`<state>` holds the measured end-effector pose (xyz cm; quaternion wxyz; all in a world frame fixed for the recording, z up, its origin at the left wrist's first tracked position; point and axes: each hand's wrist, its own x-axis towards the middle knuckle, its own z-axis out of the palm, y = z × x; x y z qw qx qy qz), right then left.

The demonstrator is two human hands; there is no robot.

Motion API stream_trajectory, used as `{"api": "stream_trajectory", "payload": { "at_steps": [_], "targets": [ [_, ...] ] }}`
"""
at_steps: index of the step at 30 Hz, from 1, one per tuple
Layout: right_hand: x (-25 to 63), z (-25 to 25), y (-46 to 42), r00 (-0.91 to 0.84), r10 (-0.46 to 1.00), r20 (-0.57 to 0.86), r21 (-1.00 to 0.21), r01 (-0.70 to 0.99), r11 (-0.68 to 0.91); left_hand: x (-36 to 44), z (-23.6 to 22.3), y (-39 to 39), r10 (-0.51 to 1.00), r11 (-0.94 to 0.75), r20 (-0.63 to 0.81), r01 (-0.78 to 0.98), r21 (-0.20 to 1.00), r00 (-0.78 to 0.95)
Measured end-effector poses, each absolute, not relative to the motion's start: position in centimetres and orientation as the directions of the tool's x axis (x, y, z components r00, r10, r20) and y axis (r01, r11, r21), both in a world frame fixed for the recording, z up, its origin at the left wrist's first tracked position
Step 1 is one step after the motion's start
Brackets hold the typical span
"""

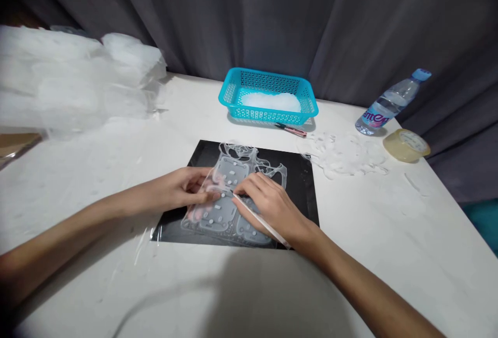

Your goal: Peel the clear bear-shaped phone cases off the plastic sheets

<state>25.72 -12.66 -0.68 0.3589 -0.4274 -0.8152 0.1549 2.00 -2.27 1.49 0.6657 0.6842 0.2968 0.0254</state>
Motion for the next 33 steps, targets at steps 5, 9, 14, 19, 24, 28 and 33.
{"api": "stream_trajectory", "payload": {
  "at_steps": [5, 9, 14, 19, 24, 28, 33],
  "targets": [
    [26.1, -0.8, -13.0, -0.252, 0.843, 0.475, -0.645, 0.552, 0.528, 2.1, 1.5, -2.2, 0.436, 0.101, -0.353, 0.345, 0.933, 0.828],
    [26.0, -1.1, -12.8, -0.172, 0.820, 0.546, -0.556, 0.657, 0.508, 2.3, 1.6, -2.6, 0.456, 0.142, -0.368, 0.343, 0.929, 0.810],
    [25.6, -0.9, -12.8, -0.299, 0.751, 0.589, -0.344, 0.748, 0.567, 2.8, 2.1, -3.0, 0.486, 0.176, -0.357, 0.311, 0.934, 0.798],
    [25.2, -0.8, -12.8, -0.314, 0.704, 0.637, -0.249, 0.781, 0.573, 3.2, 1.8, -3.2, 0.497, 0.134, -0.281, 0.247, 0.960, 0.821],
    [25.1, -0.9, -12.6, -0.331, 0.649, 0.685, -0.171, 0.793, 0.585, 3.5, 1.8, -4.0, 0.550, -0.113, -0.149, 0.250, 0.962, 0.822],
    [25.0, -1.2, -12.5, -0.376, 0.587, 0.717, -0.021, 0.830, 0.557, 3.5, 2.3, -4.4, 0.589, -0.354, -0.065, 0.330, 0.875, 0.805],
    [24.9, -1.4, -12.6, -0.394, 0.561, 0.728, 0.096, 0.869, 0.486, 3.6, 2.7, -4.7, 0.574, -0.470, 0.012, 0.317, 0.824, 0.819]
  ]
}}
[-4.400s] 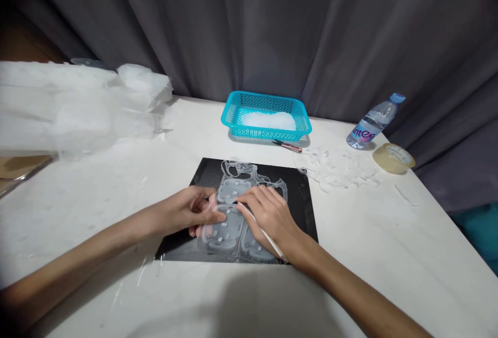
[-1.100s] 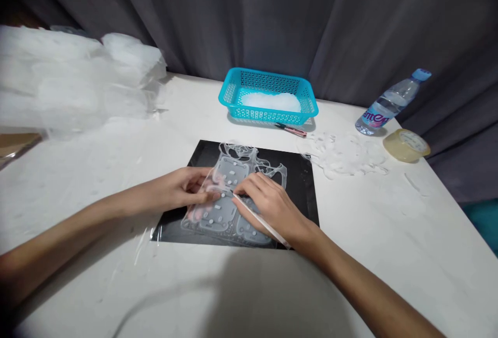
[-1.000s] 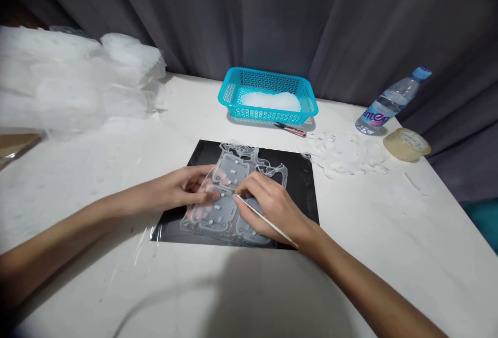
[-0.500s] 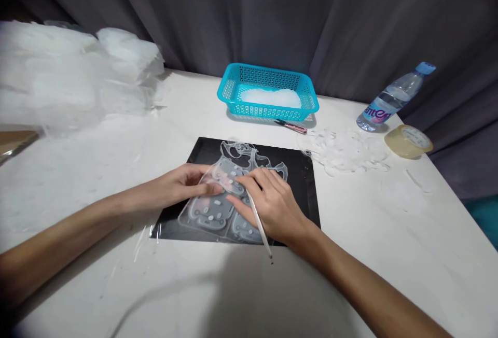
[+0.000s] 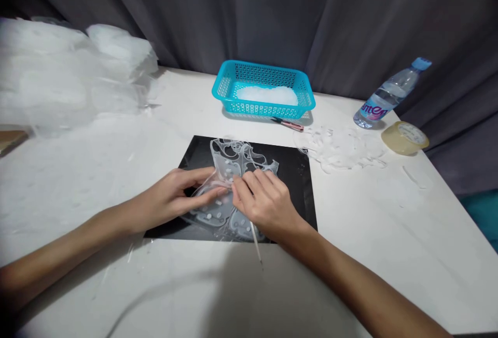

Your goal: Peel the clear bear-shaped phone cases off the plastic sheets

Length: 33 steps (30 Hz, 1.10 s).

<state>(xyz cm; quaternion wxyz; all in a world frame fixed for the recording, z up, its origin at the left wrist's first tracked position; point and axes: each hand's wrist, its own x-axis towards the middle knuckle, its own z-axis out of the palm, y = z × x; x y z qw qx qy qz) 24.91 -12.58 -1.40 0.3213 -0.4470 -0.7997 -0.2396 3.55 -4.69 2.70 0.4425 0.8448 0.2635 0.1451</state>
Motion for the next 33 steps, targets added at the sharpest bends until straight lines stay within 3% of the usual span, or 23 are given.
{"api": "stream_trajectory", "payload": {
  "at_steps": [5, 13, 16, 21, 23, 30, 33],
  "targets": [
    [25.0, -1.1, -12.5, -0.403, 0.541, 0.738, 0.104, 0.860, 0.499, 3.9, 2.1, -5.1, 0.600, -0.457, 0.049, 0.292, 0.840, 0.798],
    [24.9, -1.1, -12.5, -0.326, 0.649, 0.687, -0.060, 0.865, 0.498, 4.7, 1.1, -5.4, 0.652, -0.371, -0.024, 0.346, 0.862, 0.758],
    [25.1, -1.3, -12.3, -0.229, 0.696, 0.680, -0.188, 0.864, 0.468, 5.0, 1.1, -5.5, 0.678, -0.341, -0.007, 0.323, 0.883, 0.735],
    [27.2, -0.9, -11.1, 0.128, 0.787, 0.604, -0.545, 0.786, 0.291, 4.8, 1.5, -5.3, 0.694, -0.227, -0.109, 0.359, 0.905, 0.712],
    [27.8, -0.6, -11.0, 0.180, 0.784, 0.594, -0.595, 0.754, 0.278, 4.5, 1.7, -4.9, 0.698, -0.170, -0.154, 0.370, 0.914, 0.700],
    [26.6, -0.4, -11.9, -0.057, 0.734, 0.676, -0.478, 0.724, 0.496, 3.8, 1.9, -4.5, 0.713, -0.163, -0.174, 0.402, 0.901, 0.679],
    [26.1, -0.7, -12.0, -0.194, 0.659, 0.727, -0.324, 0.749, 0.578, 3.6, 1.8, -4.7, 0.839, -0.403, 0.104, 0.481, 0.779, 0.534]
  ]
}}
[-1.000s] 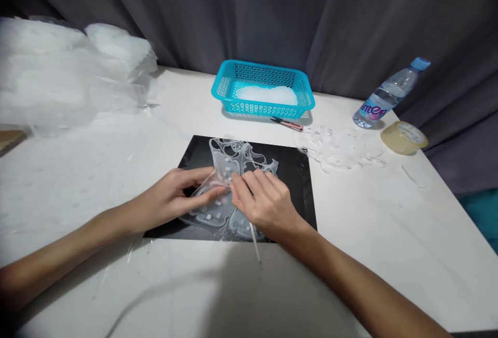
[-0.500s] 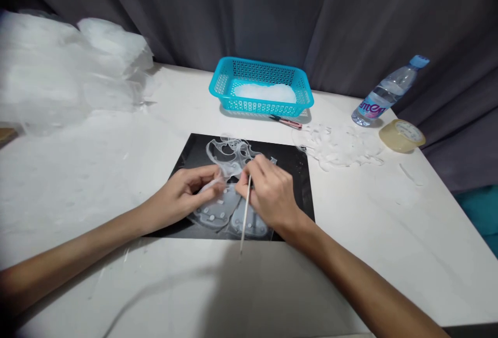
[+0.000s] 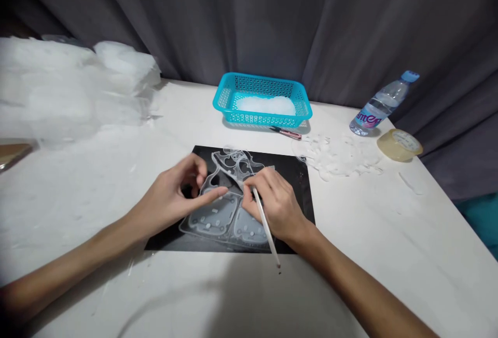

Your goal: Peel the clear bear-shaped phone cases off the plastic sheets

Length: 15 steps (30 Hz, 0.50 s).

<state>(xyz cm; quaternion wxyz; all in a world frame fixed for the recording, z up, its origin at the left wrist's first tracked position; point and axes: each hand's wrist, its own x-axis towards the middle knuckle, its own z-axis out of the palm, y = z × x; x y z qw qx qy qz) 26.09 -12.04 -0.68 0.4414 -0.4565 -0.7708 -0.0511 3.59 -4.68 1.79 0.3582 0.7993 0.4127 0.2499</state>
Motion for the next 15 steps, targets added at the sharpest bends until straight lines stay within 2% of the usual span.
{"api": "stream_trajectory", "payload": {
  "at_steps": [2, 3, 5, 7, 11, 15],
  "targets": [
    [25.77, -0.73, -12.13, -0.307, 0.596, 0.742, -0.193, 0.754, 0.628, 3.51, 1.79, -4.82, 0.764, -0.626, 0.349, 0.494, 0.603, 0.542],
    [25.61, -0.73, -12.20, -0.351, 0.570, 0.743, -0.138, 0.753, 0.644, 3.48, 1.82, -4.88, 0.689, -0.716, 0.413, 0.468, 0.518, 0.596],
    [25.38, -0.69, -12.36, -0.385, 0.544, 0.746, -0.083, 0.756, 0.649, 3.44, 1.88, -4.93, 0.557, -0.815, 0.417, 0.378, 0.439, 0.718],
    [25.33, -0.70, -12.49, -0.347, 0.549, 0.760, -0.104, 0.770, 0.629, 3.34, 1.90, -4.89, 0.512, -0.830, 0.388, 0.326, 0.453, 0.766],
    [25.65, -1.03, -12.36, -0.198, 0.656, 0.728, -0.277, 0.790, 0.546, 2.94, 1.82, -4.67, 0.537, -0.794, 0.403, 0.282, 0.539, 0.741],
    [25.72, -1.42, -12.06, -0.188, 0.734, 0.652, -0.355, 0.779, 0.516, 2.89, 1.84, -4.88, 0.551, -0.757, 0.358, 0.272, 0.594, 0.753]
  ]
}}
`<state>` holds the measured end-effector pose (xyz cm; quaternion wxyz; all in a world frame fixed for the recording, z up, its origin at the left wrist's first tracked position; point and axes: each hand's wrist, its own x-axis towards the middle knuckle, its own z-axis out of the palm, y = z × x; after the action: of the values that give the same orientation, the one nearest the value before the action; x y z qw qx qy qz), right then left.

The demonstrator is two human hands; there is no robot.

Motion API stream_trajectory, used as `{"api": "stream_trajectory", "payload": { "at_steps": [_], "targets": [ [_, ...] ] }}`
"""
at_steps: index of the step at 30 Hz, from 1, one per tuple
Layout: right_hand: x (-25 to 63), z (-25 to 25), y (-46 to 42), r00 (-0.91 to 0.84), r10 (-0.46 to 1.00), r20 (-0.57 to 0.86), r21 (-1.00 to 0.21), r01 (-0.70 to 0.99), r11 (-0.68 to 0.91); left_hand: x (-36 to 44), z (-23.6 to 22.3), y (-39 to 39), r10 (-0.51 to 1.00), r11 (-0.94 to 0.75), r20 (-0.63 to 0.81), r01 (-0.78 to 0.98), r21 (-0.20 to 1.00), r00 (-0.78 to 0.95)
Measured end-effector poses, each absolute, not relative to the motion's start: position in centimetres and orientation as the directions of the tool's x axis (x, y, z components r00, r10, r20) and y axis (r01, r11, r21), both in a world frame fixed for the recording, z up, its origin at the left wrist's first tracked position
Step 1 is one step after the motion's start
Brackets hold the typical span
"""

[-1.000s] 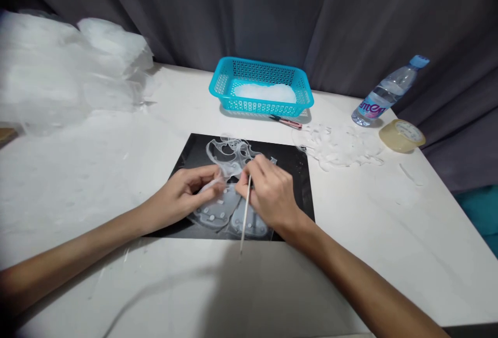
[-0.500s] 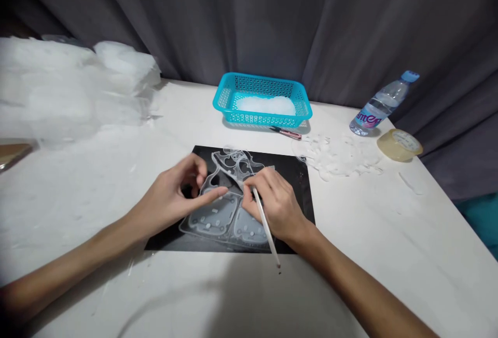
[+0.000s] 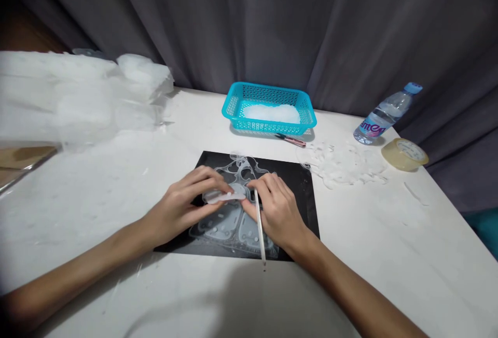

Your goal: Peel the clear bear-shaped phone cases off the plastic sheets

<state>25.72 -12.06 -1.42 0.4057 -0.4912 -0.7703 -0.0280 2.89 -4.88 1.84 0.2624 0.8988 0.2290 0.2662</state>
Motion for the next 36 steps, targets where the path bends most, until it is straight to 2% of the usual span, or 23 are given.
{"api": "stream_trajectory", "payload": {
  "at_steps": [2, 6, 8, 11, 16, 21, 29, 36],
  "targets": [
    [25.6, -1.4, -12.0, -0.205, 0.720, 0.664, -0.337, 0.777, 0.532, 3.1, 1.9, -5.2, 0.540, -0.772, 0.343, 0.291, 0.565, 0.768],
    [25.4, -1.2, -12.1, -0.261, 0.668, 0.697, -0.262, 0.774, 0.576, 3.6, 1.9, -5.4, 0.485, -0.850, 0.381, 0.322, 0.418, 0.787],
    [25.3, -1.1, -12.2, -0.273, 0.660, 0.700, -0.239, 0.782, 0.576, 3.7, 1.9, -5.3, 0.487, -0.851, 0.399, 0.320, 0.415, 0.777],
    [25.2, -1.1, -12.1, -0.274, 0.656, 0.704, -0.215, 0.798, 0.563, 3.8, 1.9, -5.2, 0.520, -0.810, 0.389, 0.293, 0.508, 0.761],
    [25.0, -1.3, -11.9, -0.320, 0.622, 0.715, -0.108, 0.828, 0.550, 4.2, 1.9, -5.8, 0.634, -0.635, 0.259, 0.299, 0.713, 0.728],
    [24.9, -1.3, -11.9, -0.365, 0.600, 0.711, -0.021, 0.843, 0.538, 4.5, 1.6, -6.1, 0.708, -0.515, 0.152, 0.356, 0.780, 0.690],
    [25.0, -1.3, -12.1, -0.275, 0.652, 0.707, -0.167, 0.830, 0.531, 4.9, 1.7, -5.9, 0.760, -0.441, 0.153, 0.328, 0.836, 0.632],
    [25.4, -1.3, -12.1, -0.136, 0.748, 0.650, -0.430, 0.745, 0.510, 4.1, 1.3, -4.8, 0.750, -0.425, 0.194, 0.238, 0.873, 0.632]
  ]
}}
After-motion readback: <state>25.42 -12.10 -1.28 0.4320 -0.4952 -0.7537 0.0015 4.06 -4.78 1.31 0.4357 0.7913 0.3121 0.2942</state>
